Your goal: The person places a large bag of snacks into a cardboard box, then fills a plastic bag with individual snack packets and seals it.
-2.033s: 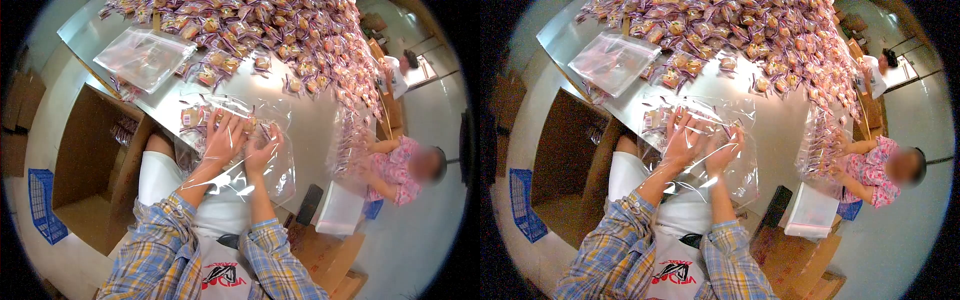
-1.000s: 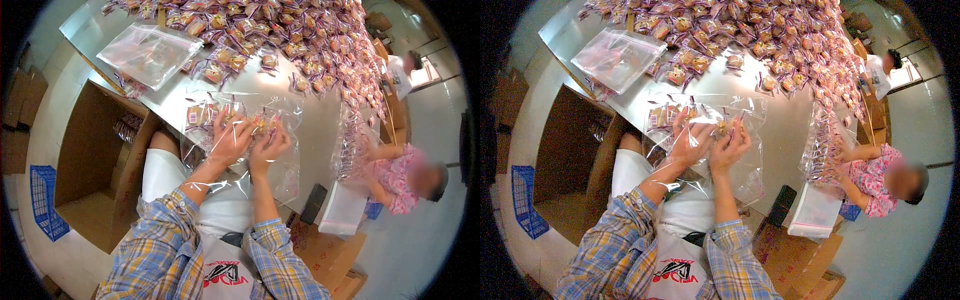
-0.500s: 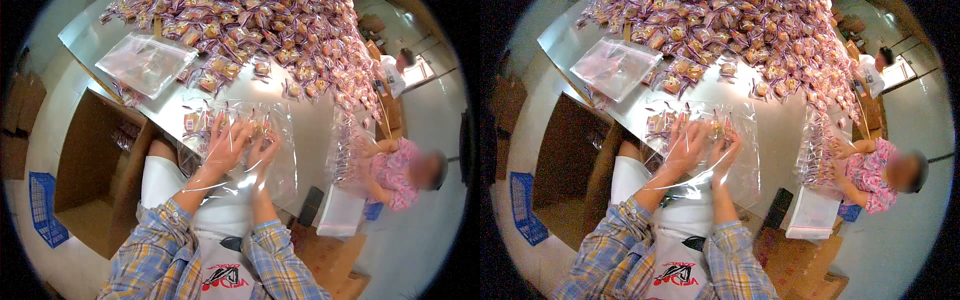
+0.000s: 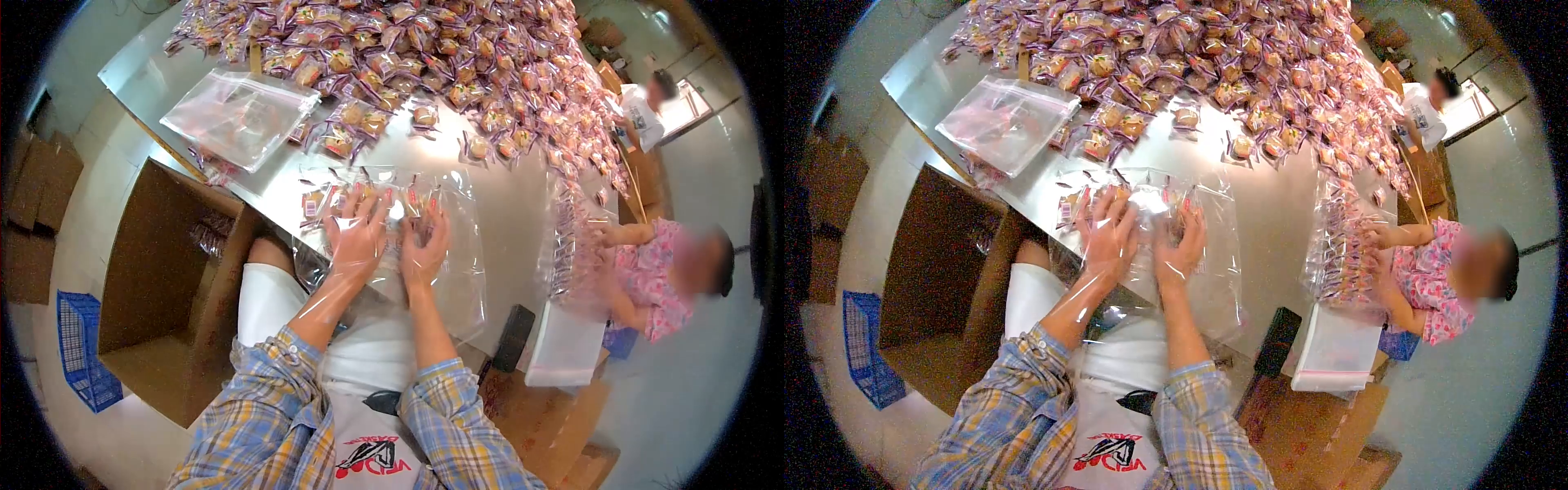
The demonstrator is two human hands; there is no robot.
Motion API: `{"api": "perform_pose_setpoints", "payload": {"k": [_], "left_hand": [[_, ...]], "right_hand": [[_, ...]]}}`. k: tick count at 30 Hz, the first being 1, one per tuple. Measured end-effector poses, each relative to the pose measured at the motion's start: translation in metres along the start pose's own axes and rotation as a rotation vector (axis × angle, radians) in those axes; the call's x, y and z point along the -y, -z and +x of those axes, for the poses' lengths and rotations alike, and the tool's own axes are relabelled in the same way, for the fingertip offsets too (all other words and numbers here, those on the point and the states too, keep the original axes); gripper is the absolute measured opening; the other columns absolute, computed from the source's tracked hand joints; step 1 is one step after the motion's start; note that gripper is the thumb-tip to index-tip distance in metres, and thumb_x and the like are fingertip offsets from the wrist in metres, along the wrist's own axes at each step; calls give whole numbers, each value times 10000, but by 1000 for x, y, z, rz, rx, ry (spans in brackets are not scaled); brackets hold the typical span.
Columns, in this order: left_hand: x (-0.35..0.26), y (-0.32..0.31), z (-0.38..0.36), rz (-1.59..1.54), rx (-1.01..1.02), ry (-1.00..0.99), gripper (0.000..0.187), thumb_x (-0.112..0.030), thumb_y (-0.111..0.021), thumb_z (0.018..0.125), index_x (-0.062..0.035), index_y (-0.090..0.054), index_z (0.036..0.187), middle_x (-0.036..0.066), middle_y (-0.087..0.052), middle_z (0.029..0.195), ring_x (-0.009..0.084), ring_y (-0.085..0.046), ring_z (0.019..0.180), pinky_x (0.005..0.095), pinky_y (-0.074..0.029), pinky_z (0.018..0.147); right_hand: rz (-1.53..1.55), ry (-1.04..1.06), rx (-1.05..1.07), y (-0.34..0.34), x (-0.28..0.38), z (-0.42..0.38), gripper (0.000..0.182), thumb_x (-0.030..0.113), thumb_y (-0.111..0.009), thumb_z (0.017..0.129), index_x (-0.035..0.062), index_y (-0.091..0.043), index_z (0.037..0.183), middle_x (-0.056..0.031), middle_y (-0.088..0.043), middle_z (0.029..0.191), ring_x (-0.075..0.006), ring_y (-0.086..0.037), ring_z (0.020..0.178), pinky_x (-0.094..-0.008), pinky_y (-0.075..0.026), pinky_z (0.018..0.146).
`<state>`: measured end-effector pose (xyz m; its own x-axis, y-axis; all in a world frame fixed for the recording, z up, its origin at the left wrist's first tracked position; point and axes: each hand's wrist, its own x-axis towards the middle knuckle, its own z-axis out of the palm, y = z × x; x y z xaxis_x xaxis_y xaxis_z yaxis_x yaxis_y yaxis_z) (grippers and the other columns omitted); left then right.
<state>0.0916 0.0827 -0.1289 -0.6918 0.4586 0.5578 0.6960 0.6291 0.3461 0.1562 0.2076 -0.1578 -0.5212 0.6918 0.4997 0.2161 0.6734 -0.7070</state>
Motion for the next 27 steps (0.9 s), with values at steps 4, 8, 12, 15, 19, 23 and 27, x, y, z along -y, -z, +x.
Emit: {"api": "perform_pose_setpoints", "payload": {"k": [4, 8, 12, 15, 19, 23, 27], "left_hand": [[-8, 4, 5, 13, 42, 19, 349, -188, -710, 832, -130, -709, 1176, 72, -574, 1409, 280, -459, 1405, 620, -192, 1210], [-10, 8, 1, -43, -13, -93, 372, -171, -731, 805, -145, -714, 1176, 65, -602, 1359, 275, -526, 1306, 611, -232, 1186], [-9, 0, -30, -226, 15, -173, 407, -184, -777, 771, -164, -709, 1172, 27, -643, 1222, 242, -573, 1197, 583, -274, 1158], [-21, 23, -38, -106, 37, -52, 426, -212, -778, 805, -154, -693, 1219, 59, -646, 1212, 265, -556, 1253, 576, -318, 1133], [-15, 41, -49, -197, 290, 149, 449, -277, -739, 888, -153, -664, 1313, 152, -540, 1481, 330, -413, 1461, 595, -196, 1232], [-7, 42, -44, -140, 355, 95, 457, -255, -738, 881, -163, -665, 1322, 145, -528, 1500, 310, -395, 1477, 580, -183, 1253], [0, 50, -39, -235, 359, 93, 471, -163, -740, 860, -110, -645, 1318, 161, -509, 1483, 334, -404, 1455, 553, -228, 1245]], "right_hand": [[147, -104, 52, 2, 0, -1, 521, 217, -799, 862, 65, -624, 1329, -234, -576, 1419, -419, -479, 1390, -486, -377, 1163], [50, -52, 130, 6, 4, 3, 598, 208, -803, 851, 72, -580, 1389, -230, -522, 1468, -428, -479, 1381, -482, -401, 1149], [-43, -49, 283, 25, 4, 8, 732, 208, -809, 825, 81, -499, 1476, -225, -435, 1530, -441, -483, 1364, -476, -436, 1118], [-34, -145, 292, 26, 14, 17, 688, 226, -802, 841, 73, -535, 1457, -233, -507, 1473, -427, -546, 1306, -464, -461, 1090], [-80, -75, 219, 30, 20, 15, 644, 213, -814, 869, 72, -557, 1442, -195, -595, 1379, -362, -631, 1184, -423, -515, 1016], [-77, 15, 154, 26, 15, 19, 666, 217, -808, 846, 67, -561, 1445, -238, -588, 1412, -421, -570, 1293, -466, -459, 1098], [-23, 89, 130, 23, 10, 24, 646, 171, -801, 844, 54, -567, 1435, -257, -569, 1431, -426, -555, 1318, -467, -437, 1127]]}}
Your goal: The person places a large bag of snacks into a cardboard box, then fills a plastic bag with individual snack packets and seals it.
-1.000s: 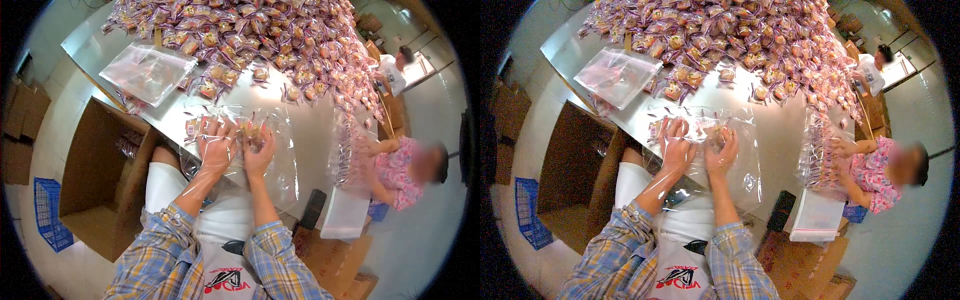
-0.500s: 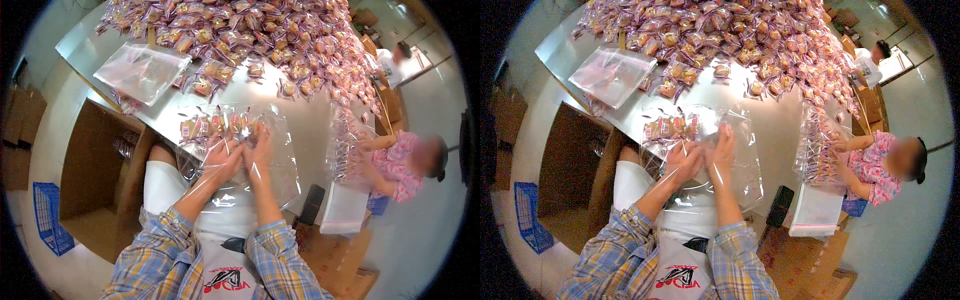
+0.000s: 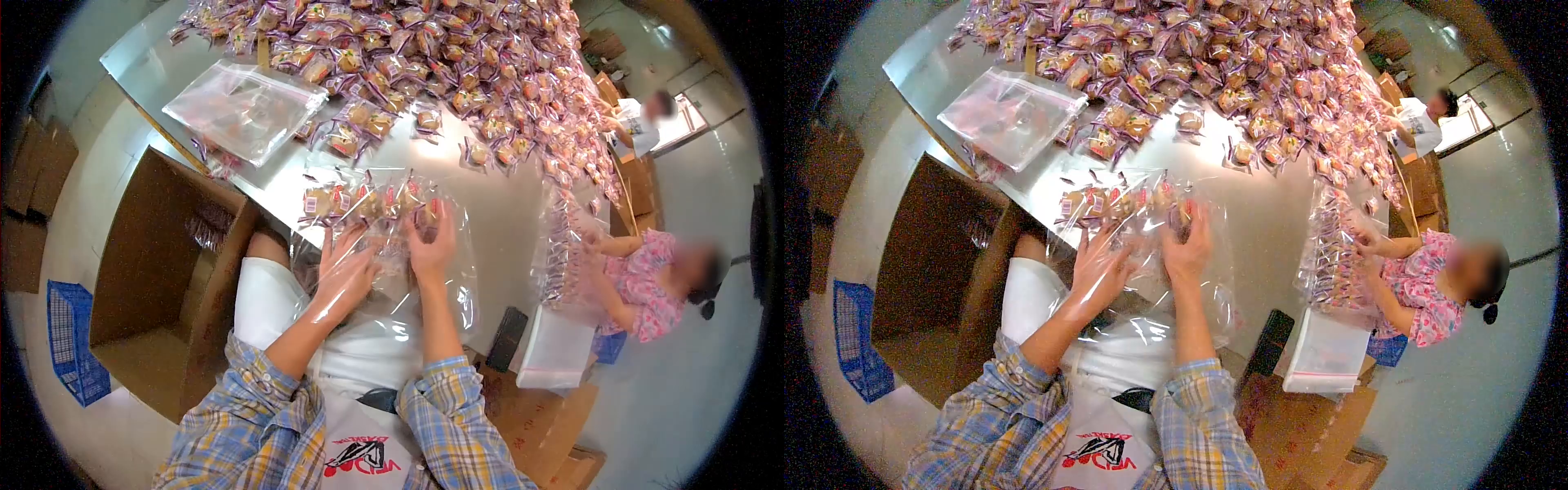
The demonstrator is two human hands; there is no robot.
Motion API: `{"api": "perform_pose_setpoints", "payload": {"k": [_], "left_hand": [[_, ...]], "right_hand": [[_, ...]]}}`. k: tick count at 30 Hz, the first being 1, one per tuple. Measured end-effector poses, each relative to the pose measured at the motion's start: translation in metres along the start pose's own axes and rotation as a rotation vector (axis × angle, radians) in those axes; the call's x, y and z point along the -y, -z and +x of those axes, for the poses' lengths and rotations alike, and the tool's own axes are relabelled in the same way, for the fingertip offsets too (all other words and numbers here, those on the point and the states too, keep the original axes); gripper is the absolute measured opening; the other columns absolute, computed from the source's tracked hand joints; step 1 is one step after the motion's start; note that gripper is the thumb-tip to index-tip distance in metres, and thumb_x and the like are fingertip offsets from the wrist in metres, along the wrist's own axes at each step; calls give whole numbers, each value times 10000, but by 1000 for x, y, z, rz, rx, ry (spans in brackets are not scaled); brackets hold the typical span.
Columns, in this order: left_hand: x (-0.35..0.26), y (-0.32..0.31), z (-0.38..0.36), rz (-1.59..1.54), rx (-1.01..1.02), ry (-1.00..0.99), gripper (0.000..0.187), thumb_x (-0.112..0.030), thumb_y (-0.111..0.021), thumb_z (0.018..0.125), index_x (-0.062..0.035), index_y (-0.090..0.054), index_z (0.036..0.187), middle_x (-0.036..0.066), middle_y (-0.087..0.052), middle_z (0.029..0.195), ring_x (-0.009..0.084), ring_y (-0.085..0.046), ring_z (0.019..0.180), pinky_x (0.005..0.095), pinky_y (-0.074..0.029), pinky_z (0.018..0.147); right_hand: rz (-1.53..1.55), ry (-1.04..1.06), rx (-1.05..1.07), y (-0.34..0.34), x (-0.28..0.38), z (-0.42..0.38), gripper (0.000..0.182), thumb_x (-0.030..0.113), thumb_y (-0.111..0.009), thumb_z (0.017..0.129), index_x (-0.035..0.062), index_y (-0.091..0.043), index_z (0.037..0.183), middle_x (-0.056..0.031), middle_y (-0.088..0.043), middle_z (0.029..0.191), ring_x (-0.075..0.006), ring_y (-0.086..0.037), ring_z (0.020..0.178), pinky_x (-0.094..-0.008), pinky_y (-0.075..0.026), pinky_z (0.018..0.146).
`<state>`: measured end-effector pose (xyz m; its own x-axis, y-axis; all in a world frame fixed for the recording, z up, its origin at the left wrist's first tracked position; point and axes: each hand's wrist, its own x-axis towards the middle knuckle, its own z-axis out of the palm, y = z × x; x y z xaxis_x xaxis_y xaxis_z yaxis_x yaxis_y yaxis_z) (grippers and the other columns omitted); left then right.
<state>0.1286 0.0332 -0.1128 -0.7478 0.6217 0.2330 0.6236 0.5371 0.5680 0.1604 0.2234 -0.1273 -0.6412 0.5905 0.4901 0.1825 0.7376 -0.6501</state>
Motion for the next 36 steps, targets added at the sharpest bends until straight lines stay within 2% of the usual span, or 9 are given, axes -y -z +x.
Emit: {"api": "perform_pose_setpoints", "payload": {"k": [3, 4, 8, 11, 16, 21, 25, 30, 36], "left_hand": [[-5, -4, -9, -468, -286, 166, 527, -57, -726, 826, -46, -602, 1338, 200, -480, 1455, 391, -412, 1419, 518, -293, 1215], [-7, -2, -12, -320, -425, 160, 603, -1, -685, 864, -7, -475, 1428, 206, -466, 1444, 359, -509, 1319, 453, -448, 1092], [-15, -16, 2, -1308, -712, 774, 668, -85, -624, 1017, -47, -230, 1555, 163, -499, 1369, 183, -672, 891, 290, -575, 708], [6, -16, 19, -1491, -779, 745, 697, -98, -635, 1021, -79, -220, 1580, 153, -525, 1286, 199, -671, 807, 314, -591, 682], [4, 0, 43, -1481, -839, 837, 743, -168, -685, 1004, -111, -225, 1585, 118, -531, 1221, 213, -658, 937, 372, -620, 766], [16, -12, 45, -1585, -946, 626, 615, -162, -683, 1007, -57, -336, 1503, 122, -555, 1258, 221, -629, 1067, 363, -577, 902], [14, -14, 48, -1331, -978, 666, 490, -156, -680, 1013, -27, -425, 1411, 136, -576, 1286, 214, -588, 1157, 332, -498, 980], [13, -6, 57, -1331, -981, 710, 193, -129, -682, 1007, -40, -525, 1074, 64, -581, 1050, 145, -580, 933, 297, -502, 820], [21, -25, 64, -1146, -1057, 721, 195, -140, -699, 994, -15, -566, 1064, 29, -582, 925, 111, -532, 809, 273, -467, 726]], "right_hand": [[11, 142, 7, 3, -1, -8, 621, 125, -802, 854, 38, -573, 1425, -215, -543, 1471, -366, -491, 1405, -441, -435, 1130], [75, 147, -22, -1, -7, -11, 611, 102, -787, 852, 31, -571, 1420, -211, -548, 1462, -370, -493, 1399, -447, -439, 1125], [79, 140, -36, -9, -23, -24, 593, 23, -737, 840, 4, -560, 1406, -200, -563, 1420, -378, -519, 1354, -442, -461, 1096], [49, 167, 10, -3, -14, -17, 591, 1, -722, 837, 2, -555, 1404, -199, -570, 1395, -374, -548, 1300, -427, -484, 1063], [55, 158, 24, -7, -14, -18, 603, 14, -735, 834, 17, -554, 1409, -198, -581, 1354, -369, -566, 1262, -418, -518, 1009], [34, 161, 53, -2, -13, -18, 606, 19, -740, 843, 25, -551, 1418, -191, -569, 1337, -361, -580, 1241, -406, -539, 979], [194, 24, 85, -5, -15, -20, 592, 66, -717, 853, 65, -562, 1424, -238, -552, 1402, -428, -552, 1289, -477, -467, 1081], [159, 13, 86, -1, -10, -19, 577, 53, -705, 867, 55, -562, 1425, -242, -559, 1398, -427, -572, 1263, -470, -481, 1062], [342, -41, 12, -9, -17, -21, 537, 65, -695, 913, 54, -550, 1430, -230, -579, 1362, -392, -607, 1222, -450, -511, 1016]]}}
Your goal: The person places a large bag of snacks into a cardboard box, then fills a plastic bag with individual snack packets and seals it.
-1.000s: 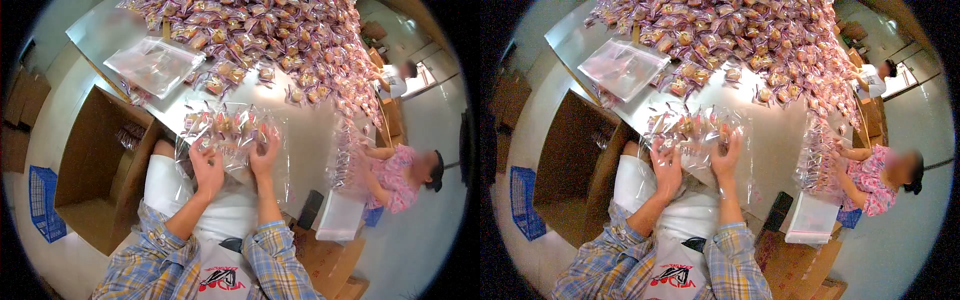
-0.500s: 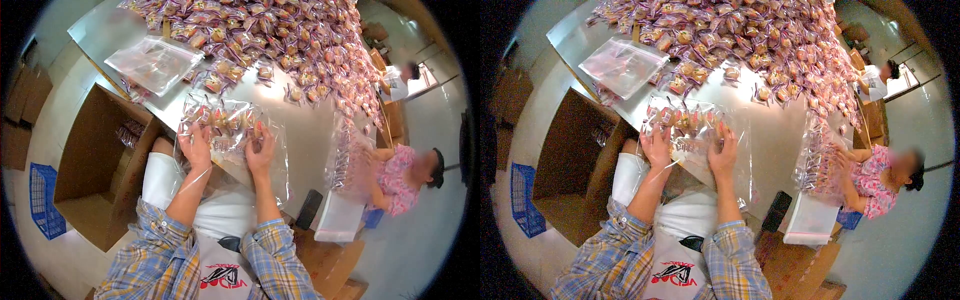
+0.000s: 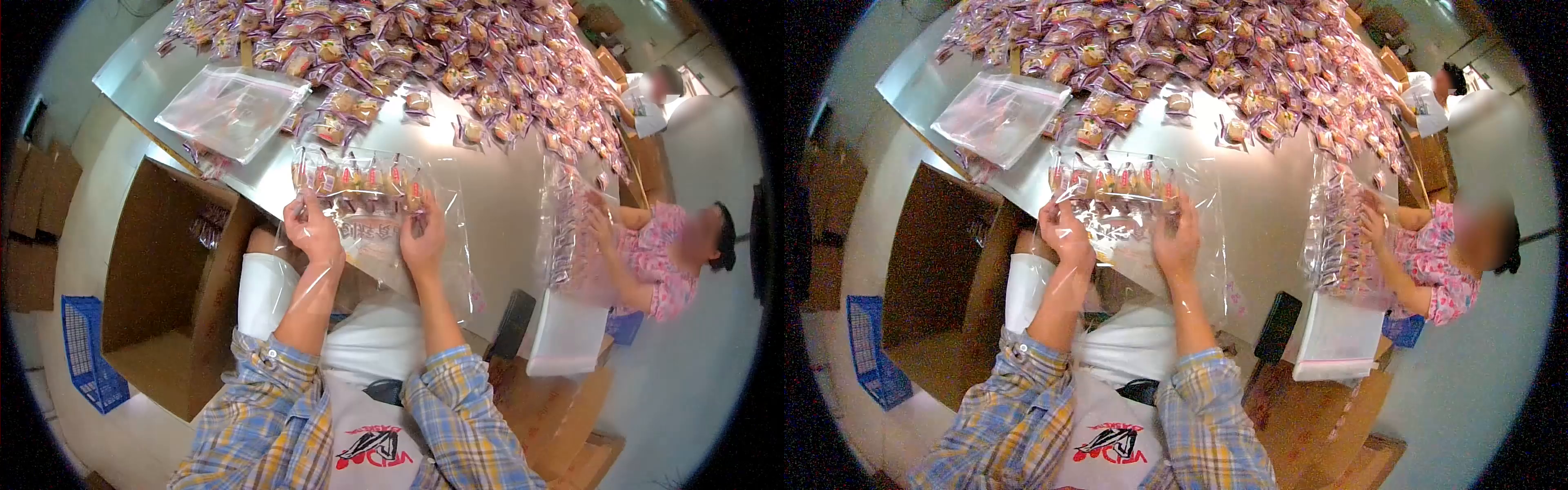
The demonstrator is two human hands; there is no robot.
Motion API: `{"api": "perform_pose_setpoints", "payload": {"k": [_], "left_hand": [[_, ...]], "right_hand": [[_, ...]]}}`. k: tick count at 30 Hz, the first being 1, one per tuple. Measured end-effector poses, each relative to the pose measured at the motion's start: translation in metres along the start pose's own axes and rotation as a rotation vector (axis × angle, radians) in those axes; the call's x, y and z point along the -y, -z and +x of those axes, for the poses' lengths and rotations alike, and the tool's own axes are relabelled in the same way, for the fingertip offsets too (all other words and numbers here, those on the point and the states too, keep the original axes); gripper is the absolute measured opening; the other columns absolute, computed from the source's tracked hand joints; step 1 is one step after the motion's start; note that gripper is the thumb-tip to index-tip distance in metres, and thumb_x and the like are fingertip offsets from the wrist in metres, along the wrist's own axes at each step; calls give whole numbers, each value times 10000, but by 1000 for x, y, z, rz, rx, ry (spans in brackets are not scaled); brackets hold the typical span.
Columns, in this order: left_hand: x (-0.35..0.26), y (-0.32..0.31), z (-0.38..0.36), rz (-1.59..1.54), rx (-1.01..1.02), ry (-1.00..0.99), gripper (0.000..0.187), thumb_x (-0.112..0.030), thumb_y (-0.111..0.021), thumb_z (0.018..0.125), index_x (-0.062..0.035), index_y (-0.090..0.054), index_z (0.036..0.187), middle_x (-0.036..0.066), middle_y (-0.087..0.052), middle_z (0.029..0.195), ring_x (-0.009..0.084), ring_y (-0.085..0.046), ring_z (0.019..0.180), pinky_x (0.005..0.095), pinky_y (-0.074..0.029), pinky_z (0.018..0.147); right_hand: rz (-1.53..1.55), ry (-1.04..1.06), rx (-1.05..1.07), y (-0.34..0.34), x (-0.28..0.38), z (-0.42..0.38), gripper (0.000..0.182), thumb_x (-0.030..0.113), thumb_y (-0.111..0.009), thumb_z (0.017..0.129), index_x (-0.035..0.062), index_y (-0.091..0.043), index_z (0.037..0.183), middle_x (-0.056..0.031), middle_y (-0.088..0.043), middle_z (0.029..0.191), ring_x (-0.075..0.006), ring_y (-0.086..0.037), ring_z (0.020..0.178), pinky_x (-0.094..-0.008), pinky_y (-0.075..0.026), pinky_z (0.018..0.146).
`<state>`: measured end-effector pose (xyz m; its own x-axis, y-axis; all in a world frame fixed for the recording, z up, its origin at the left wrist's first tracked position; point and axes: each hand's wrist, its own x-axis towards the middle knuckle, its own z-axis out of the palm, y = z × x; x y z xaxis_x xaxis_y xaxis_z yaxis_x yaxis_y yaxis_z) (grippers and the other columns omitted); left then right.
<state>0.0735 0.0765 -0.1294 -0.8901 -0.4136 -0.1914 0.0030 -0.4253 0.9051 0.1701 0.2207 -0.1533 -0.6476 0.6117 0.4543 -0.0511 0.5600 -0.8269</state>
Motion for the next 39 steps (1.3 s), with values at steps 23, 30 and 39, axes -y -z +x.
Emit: {"api": "perform_pose_setpoints", "payload": {"k": [23, 30, 39], "left_hand": [[18, 21, 16, 548, 130, -296, 229, -50, -791, 881, 46, -693, 1063, 104, -714, 914, 181, -667, 789, 304, -543, 708], [29, 21, 23, 403, 134, -117, 282, -50, -813, 845, 44, -696, 1084, 126, -717, 1019, 206, -677, 859, 326, -528, 813], [-5, 24, -21, 434, 494, -273, 392, -72, -820, 860, 1, -619, 1189, 88, -663, 1075, 161, -637, 897, 303, -562, 769]], "right_hand": [[-257, 70, 32, 1, 8, 2, 631, 24, -657, 906, 126, -523, 1514, -204, -673, 1320, -359, -698, 1082, -428, -554, 923], [-172, -129, 27, -3, -8, 1, 650, 141, -743, 904, 180, -532, 1517, -194, -719, 1135, -360, -698, 951, -461, -544, 814], [-337, -213, 112, 1, 9, 19, 566, 302, -743, 918, 160, -608, 1449, -155, -707, 1107, -349, -670, 1026, -459, -529, 851]]}}
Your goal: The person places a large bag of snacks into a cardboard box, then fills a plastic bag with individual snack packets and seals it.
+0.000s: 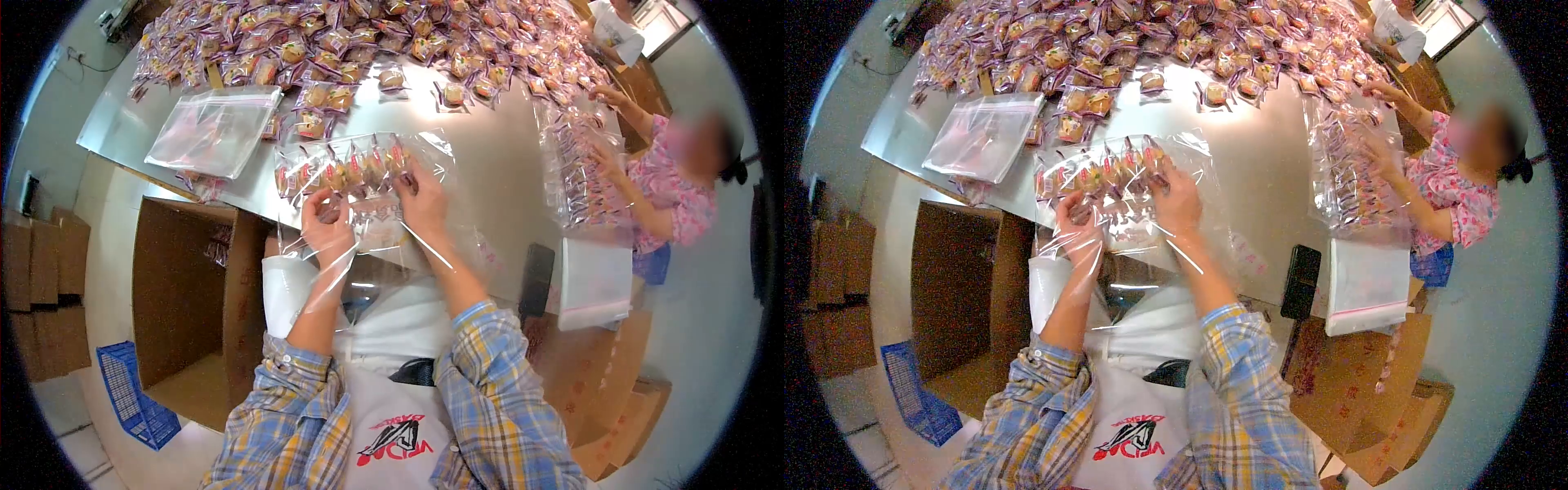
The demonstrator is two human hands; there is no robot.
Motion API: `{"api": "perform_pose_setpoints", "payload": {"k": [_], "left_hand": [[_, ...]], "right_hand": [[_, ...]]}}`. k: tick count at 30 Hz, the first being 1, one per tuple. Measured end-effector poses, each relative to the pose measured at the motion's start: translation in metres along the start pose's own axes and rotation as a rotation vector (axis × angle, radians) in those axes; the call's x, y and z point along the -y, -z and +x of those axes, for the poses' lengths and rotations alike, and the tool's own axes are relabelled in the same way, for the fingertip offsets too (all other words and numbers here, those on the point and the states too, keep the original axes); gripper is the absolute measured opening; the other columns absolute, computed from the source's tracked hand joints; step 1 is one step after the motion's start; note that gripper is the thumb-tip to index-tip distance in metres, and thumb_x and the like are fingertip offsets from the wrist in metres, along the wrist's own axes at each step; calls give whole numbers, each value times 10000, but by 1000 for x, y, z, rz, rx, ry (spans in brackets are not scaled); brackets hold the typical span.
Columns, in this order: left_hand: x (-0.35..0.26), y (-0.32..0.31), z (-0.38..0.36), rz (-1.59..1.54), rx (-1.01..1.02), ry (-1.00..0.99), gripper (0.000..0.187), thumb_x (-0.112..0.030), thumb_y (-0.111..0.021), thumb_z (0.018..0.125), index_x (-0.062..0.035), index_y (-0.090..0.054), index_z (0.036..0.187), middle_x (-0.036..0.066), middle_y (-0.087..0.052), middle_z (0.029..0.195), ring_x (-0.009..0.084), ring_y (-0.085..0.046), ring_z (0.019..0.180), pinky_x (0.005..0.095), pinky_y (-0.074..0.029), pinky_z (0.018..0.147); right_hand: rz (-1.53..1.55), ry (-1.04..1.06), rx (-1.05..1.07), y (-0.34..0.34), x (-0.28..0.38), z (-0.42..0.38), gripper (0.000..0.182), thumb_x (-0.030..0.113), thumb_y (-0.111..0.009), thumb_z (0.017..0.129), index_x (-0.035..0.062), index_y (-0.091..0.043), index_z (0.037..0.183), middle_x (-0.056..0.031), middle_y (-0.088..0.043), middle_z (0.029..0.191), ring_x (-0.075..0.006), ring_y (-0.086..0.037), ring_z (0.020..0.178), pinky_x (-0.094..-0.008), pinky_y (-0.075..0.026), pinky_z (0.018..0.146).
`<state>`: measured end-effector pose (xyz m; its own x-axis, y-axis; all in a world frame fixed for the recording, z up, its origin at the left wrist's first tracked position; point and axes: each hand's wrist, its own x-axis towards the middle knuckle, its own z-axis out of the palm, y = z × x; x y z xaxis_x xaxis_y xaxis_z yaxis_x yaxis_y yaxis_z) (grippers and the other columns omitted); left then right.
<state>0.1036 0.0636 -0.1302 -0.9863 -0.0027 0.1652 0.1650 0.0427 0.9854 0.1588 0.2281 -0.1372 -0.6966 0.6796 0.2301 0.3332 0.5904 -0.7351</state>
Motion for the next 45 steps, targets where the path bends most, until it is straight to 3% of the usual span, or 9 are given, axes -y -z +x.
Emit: {"api": "perform_pose_setpoints", "payload": {"k": [7, 11, 14, 16, 18, 23, 27, 34, 45], "left_hand": [[0, 13, 31, 217, -45, -117, 174, -46, -775, 871, 7, -709, 1022, 110, -712, 939, 196, -689, 827, 340, -561, 764], [2, 8, 34, 219, -123, -115, 154, -64, -785, 850, 5, -681, 940, 95, -691, 842, 199, -657, 749, 346, -526, 719], [-23, 10, 18, 260, -29, 42, 161, -78, -785, 858, -10, -644, 901, 88, -658, 836, 197, -623, 739, 354, -513, 702], [24, 13, 16, 256, 59, -292, 191, -99, -795, 838, -32, -656, 951, 104, -615, 883, 272, -595, 832, 396, -485, 770], [6, 18, 19, 528, 168, -769, 275, -56, -837, 772, -76, -684, 1000, 118, -668, 1014, 327, -627, 996, 444, -479, 900], [3, -8, 22, 691, 298, -989, 478, -349, -827, 813, -184, -720, 1249, 46, -633, 1322, 270, -495, 1342, 576, -197, 1203], [1, -32, 16, 771, 276, -997, 545, -503, -771, 852, -196, -691, 1295, 90, -573, 1401, 331, -442, 1372, 643, -117, 1190], [12, -44, 20, 826, 323, -900, 493, -422, -768, 858, -184, -690, 1283, 140, -521, 1461, 377, -375, 1407, 708, -180, 1158], [7, -51, 13, 801, 293, -949, 422, -393, -680, 943, -158, -700, 1292, 170, -635, 1342, 336, -575, 1260, 631, -158, 1204]], "right_hand": [[-159, 171, 66, -5, 4, -37, 859, 190, -663, 932, -109, -198, 1590, -323, -339, 1597, -479, -308, 1495, -502, -263, 1246], [-233, 214, 66, -6, 14, -76, 739, 98, -617, 941, -99, -265, 1560, -363, -217, 1625, -503, -206, 1531, -542, -188, 1269], [-56, 351, 426, 36, 49, -132, 643, 92, -627, 940, -58, -393, 1520, -337, -343, 1581, -523, -331, 1468, -546, -272, 1240], [293, 157, 1122, 97, 83, -147, 561, 114, -660, 944, -4, -497, 1468, -276, -484, 1507, -496, -460, 1389, -536, -363, 1194], [456, 524, 1067, 145, 99, -156, 546, 125, -708, 907, -29, -551, 1407, -223, -661, 1294, -384, -669, 1114, -481, -519, 1041], [724, 910, -36, 263, 175, -120, 391, 267, -621, 1003, 114, -638, 1363, -99, -692, 1245, -269, -616, 1115, -422, -460, 963], [545, 1037, 130, 259, 196, -111, 385, 265, -622, 998, 110, -638, 1350, -101, -689, 1237, -272, -617, 1109, -425, -461, 963], [490, 1011, 222, 243, 199, -117, 375, 262, -624, 988, 103, -637, 1327, -104, -685, 1223, -278, -619, 1099, -432, -463, 962], [458, 899, 295, 243, 192, -126, 359, 257, -628, 972, 91, -636, 1291, -108, -679, 1200, -286, -621, 1084, -442, -465, 962]]}}
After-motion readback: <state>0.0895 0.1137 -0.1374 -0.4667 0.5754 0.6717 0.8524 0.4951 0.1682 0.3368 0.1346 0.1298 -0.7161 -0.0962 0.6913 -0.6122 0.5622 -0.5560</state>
